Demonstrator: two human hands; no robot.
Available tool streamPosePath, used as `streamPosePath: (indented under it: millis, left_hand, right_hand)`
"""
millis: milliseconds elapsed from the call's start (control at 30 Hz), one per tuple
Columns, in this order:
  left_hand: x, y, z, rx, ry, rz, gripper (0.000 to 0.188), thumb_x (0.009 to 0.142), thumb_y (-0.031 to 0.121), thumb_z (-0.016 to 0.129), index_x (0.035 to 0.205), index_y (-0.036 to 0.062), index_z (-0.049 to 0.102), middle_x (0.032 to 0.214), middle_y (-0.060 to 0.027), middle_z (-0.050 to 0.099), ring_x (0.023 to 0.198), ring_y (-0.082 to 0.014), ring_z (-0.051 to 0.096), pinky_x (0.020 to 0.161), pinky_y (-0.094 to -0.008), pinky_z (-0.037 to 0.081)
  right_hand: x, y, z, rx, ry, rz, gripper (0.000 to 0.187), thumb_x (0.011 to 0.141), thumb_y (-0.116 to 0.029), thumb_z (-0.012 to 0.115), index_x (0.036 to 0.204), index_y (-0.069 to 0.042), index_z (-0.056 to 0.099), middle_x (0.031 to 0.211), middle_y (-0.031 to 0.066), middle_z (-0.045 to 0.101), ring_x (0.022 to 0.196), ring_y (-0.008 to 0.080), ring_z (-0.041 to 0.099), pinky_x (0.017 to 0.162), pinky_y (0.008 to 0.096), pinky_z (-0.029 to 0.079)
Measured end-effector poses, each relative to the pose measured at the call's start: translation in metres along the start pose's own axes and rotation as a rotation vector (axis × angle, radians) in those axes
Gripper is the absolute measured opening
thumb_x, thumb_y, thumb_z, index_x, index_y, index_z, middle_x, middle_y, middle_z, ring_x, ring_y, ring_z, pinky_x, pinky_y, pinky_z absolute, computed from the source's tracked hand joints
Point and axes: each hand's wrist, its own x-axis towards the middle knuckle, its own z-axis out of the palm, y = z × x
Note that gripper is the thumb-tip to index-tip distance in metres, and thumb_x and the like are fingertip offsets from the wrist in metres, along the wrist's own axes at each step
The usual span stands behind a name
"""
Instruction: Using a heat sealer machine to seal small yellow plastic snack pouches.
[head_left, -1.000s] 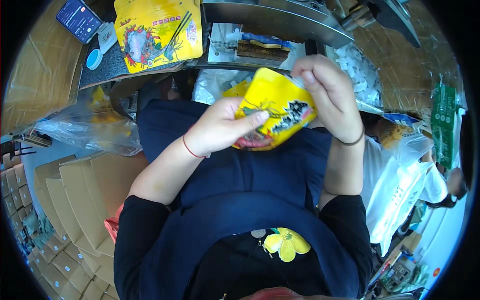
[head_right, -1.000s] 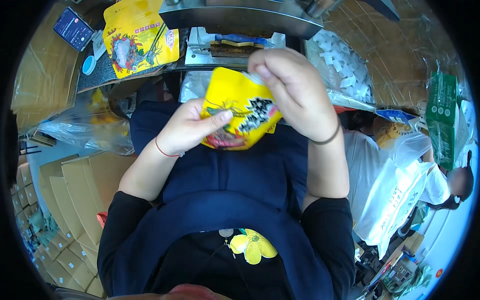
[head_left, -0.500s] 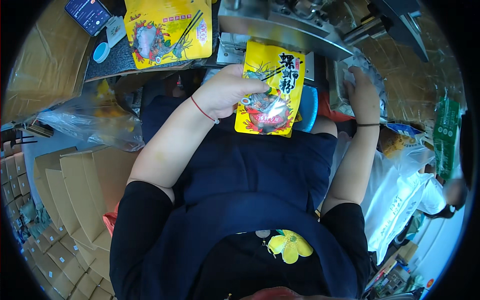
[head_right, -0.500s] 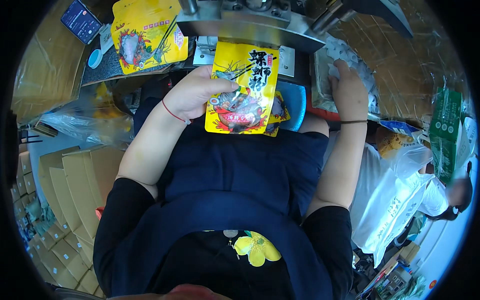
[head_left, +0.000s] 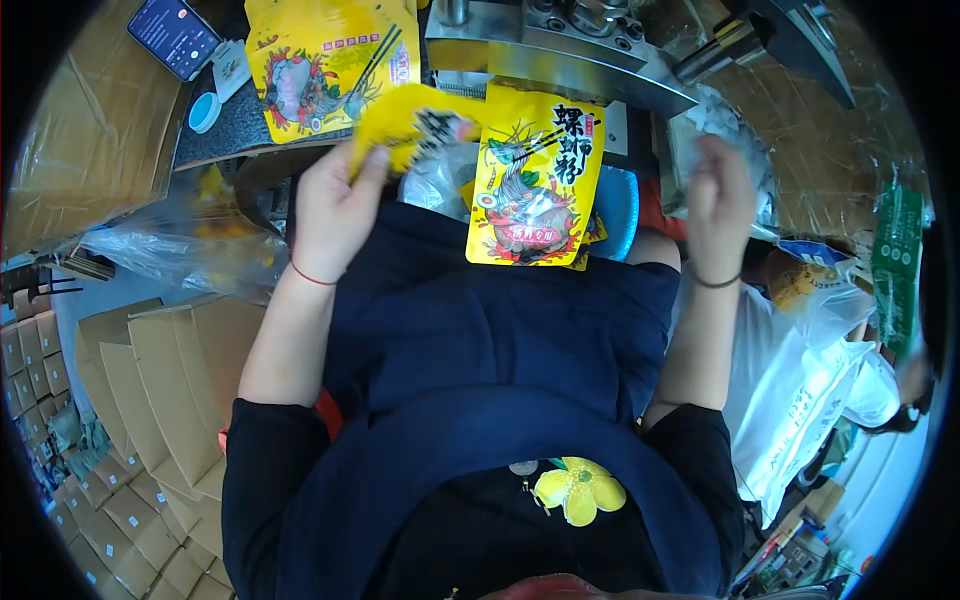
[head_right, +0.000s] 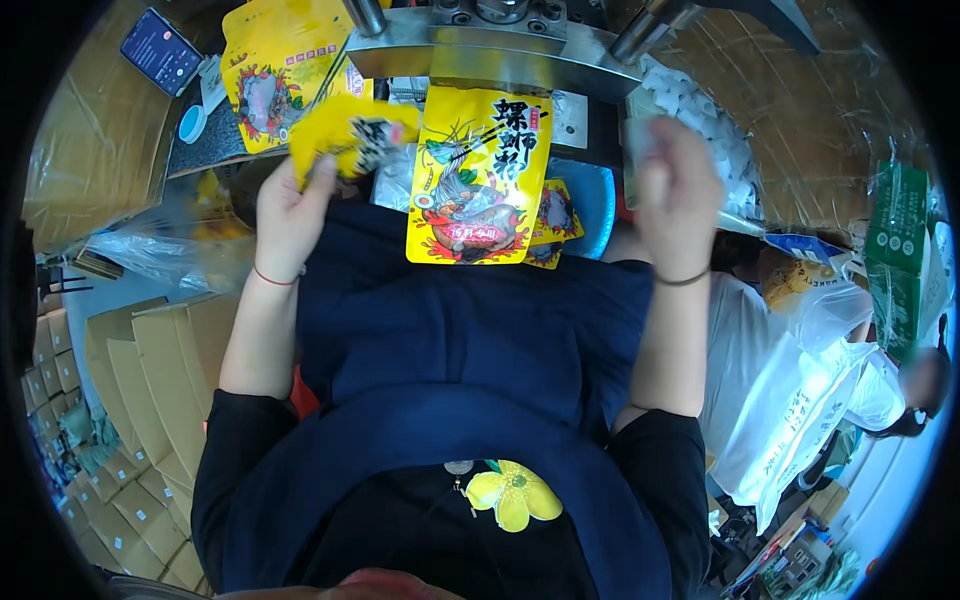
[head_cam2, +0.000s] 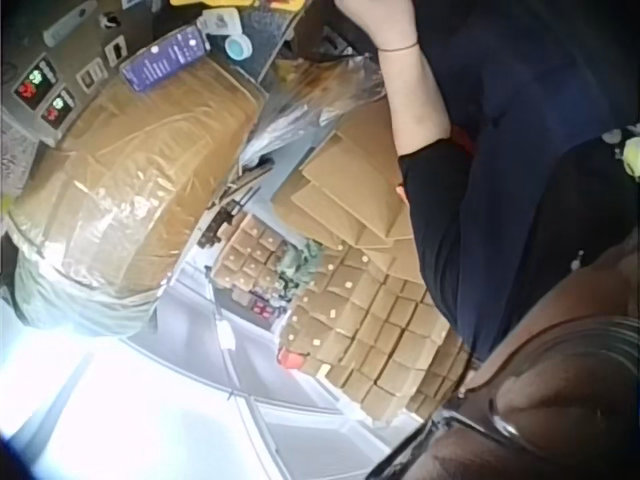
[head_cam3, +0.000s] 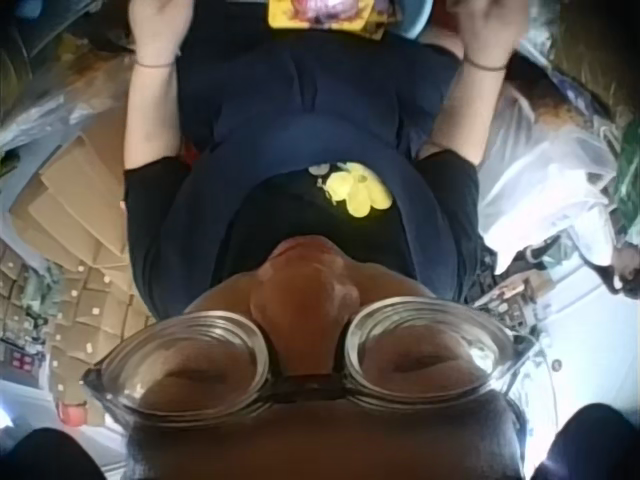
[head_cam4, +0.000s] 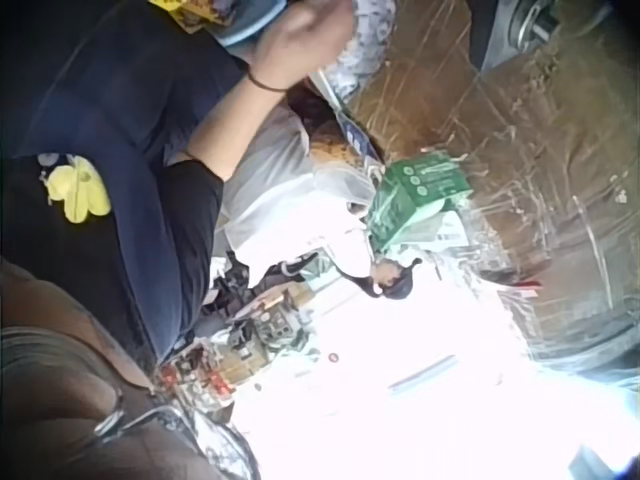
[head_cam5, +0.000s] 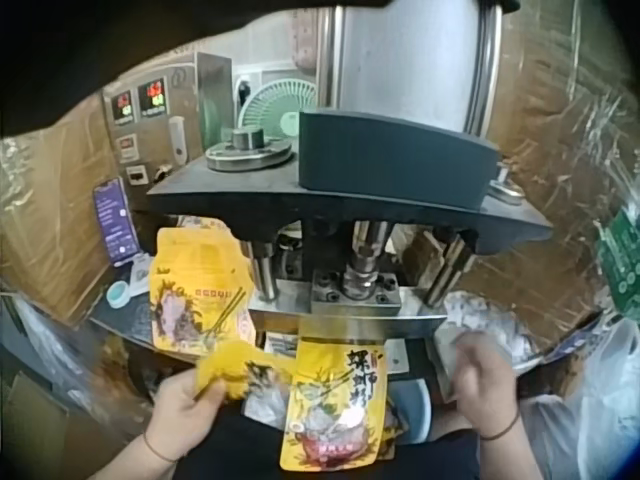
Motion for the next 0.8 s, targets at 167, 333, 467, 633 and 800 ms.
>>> streamPosePath:
  millis: [167,333,467,633,800]
  left_hand:
    - [-0.010,0.011,0.036,0.058,-0.306,-0.017,0.022,0.080,-0.001,0.071,0.101,-0.0004,0.071,0.084,-0.0081,0.071,0.075,-0.0111,0.066,0.068,-0.0254,0.051]
    - [-0.024,0.029,0.066,-0.258,-0.570,-0.174,0.029,0.101,0.020,0.062,0.117,-0.0036,0.067,0.099,-0.0051,0.074,0.087,-0.0098,0.067,0.080,-0.0254,0.054]
    - [-0.033,0.035,0.084,-0.614,-0.738,-0.410,0.030,0.101,0.020,0.061,0.120,-0.0029,0.065,0.113,-0.0071,0.072,0.102,-0.0111,0.065,0.093,-0.0274,0.051]
    - [-0.028,0.029,0.093,-0.704,-0.682,-0.526,0.029,0.093,0.004,0.065,0.121,-0.0025,0.064,0.115,-0.0099,0.071,0.102,-0.0141,0.067,0.093,-0.0300,0.052]
    - [0.019,0.023,0.087,-0.799,-0.559,-0.539,0.032,0.090,-0.002,0.063,0.121,-0.0055,0.062,0.115,-0.0131,0.071,0.100,-0.0200,0.071,0.090,-0.0338,0.056]
  right_hand:
    - [0.014,-0.071,0.017,0.413,-0.322,-0.114,0.018,0.095,-0.010,0.059,0.109,0.001,0.065,0.100,0.0117,0.066,0.087,0.0194,0.063,0.079,0.0296,0.050]
    - [0.029,-0.075,0.020,0.416,-0.317,-0.209,0.014,0.097,-0.011,0.059,0.104,0.000,0.064,0.096,0.0108,0.064,0.085,0.0195,0.061,0.077,0.0296,0.048]
    - [0.028,-0.061,0.003,0.448,-0.592,-0.082,0.015,0.098,-0.016,0.057,0.099,-0.002,0.063,0.092,0.0128,0.065,0.086,0.0300,0.064,0.078,0.0380,0.050]
    - [0.030,-0.020,-0.012,-0.217,-0.384,-0.010,0.028,0.097,-0.023,0.058,0.120,-0.009,0.063,0.110,0.0186,0.066,0.101,0.0378,0.064,0.086,0.0445,0.052]
    - [0.022,0.055,-0.022,-0.607,-0.604,0.265,0.029,0.089,-0.018,0.066,0.117,-0.013,0.063,0.108,0.0197,0.064,0.101,0.0416,0.062,0.084,0.0488,0.050]
